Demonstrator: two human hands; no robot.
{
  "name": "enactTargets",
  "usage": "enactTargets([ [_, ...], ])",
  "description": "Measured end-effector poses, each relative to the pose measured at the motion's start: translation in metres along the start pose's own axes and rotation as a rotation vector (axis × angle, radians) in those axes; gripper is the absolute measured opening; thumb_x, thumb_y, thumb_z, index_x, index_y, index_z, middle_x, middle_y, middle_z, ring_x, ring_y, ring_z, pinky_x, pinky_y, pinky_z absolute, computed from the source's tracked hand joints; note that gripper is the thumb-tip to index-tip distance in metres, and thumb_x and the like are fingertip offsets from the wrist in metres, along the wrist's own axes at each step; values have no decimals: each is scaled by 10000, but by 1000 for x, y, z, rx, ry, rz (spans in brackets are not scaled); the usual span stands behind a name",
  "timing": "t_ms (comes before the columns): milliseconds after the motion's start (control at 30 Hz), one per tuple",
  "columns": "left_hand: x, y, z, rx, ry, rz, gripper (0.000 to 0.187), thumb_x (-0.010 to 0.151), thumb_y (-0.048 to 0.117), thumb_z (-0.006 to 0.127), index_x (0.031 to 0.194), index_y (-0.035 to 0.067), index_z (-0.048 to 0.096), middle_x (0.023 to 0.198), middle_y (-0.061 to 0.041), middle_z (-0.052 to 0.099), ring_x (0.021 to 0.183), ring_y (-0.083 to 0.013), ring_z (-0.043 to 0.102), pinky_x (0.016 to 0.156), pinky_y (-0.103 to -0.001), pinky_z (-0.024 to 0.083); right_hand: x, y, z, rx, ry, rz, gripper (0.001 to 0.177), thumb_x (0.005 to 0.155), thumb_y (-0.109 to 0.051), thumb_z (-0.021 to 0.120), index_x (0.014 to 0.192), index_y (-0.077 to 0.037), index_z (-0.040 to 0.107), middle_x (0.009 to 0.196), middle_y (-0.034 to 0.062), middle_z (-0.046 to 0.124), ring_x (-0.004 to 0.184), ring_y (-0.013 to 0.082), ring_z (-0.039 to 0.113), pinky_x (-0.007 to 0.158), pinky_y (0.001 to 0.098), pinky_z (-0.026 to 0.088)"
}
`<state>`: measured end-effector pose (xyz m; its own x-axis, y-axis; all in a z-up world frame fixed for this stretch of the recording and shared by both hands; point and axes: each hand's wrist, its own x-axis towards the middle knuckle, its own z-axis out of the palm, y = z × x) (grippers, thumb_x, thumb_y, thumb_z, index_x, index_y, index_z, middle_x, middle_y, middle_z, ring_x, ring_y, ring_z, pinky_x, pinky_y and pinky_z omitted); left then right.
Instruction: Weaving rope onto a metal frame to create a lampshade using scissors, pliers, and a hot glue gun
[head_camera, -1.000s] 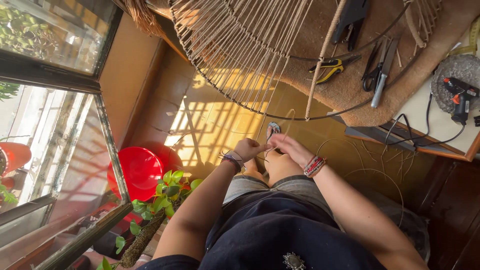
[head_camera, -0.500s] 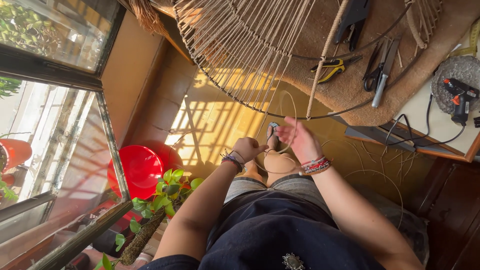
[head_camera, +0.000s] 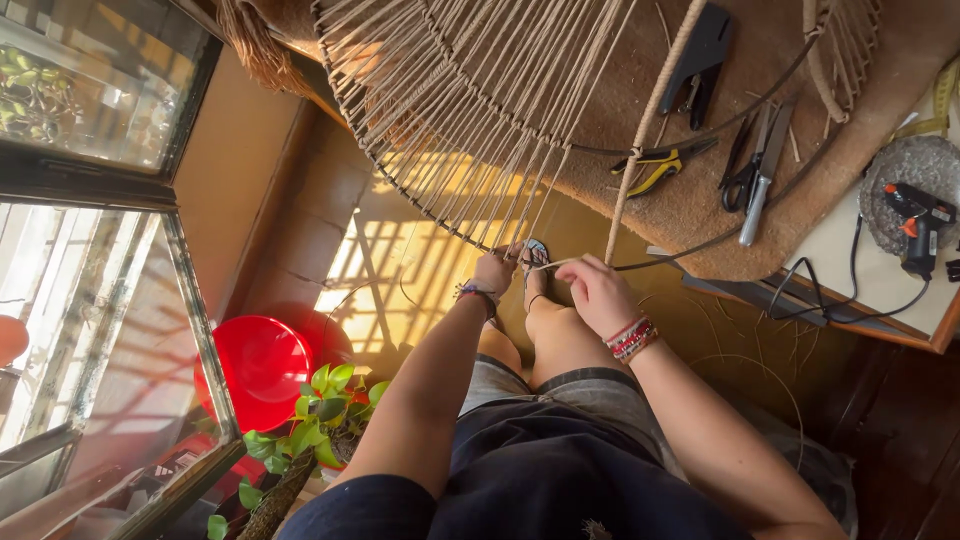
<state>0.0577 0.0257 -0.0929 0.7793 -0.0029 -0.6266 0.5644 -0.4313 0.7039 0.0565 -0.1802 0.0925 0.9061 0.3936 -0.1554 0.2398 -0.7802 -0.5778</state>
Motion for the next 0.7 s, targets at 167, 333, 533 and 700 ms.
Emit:
enactTargets([
  [167,27,53,-35,95,106,399,473,1038,544,517,813,136,602,688,-126,643,785,-400,704,733,-474,557,85,60,80,92,-106,239,247,943,-378,629,931,-184,781,857,67,726,886,320,726,781,426,559],
  [333,23,43,-33,-15,290,581,377,1085,419,479,1034,53,555,880,-314,602,905,-557,606,711,-629,485,111,25,51,464,-151,379,269,888,-340,713,993,-114,816,946,149,776,988,336,718,852,452,534],
  [533,-75,80,-41,1144,-431,335,323,948,396,586,1167,240,765,1096,-10,769,1042,-311,732,836,-518,612,137,3,5,1095,451,499,121,984,-182,724,1083,-141,780,996,-11,755,820,44,561,663,156,453],
  [700,-109,284,-111,759,449,582,166,990,402,522,1087,306,617,881,21,682,642,-304,741,511,-464,588,138,-2,-4,1112,567,365,118,998,-88,677,1076,-35,748,847,23,666,679,34,477,625,167,440],
])
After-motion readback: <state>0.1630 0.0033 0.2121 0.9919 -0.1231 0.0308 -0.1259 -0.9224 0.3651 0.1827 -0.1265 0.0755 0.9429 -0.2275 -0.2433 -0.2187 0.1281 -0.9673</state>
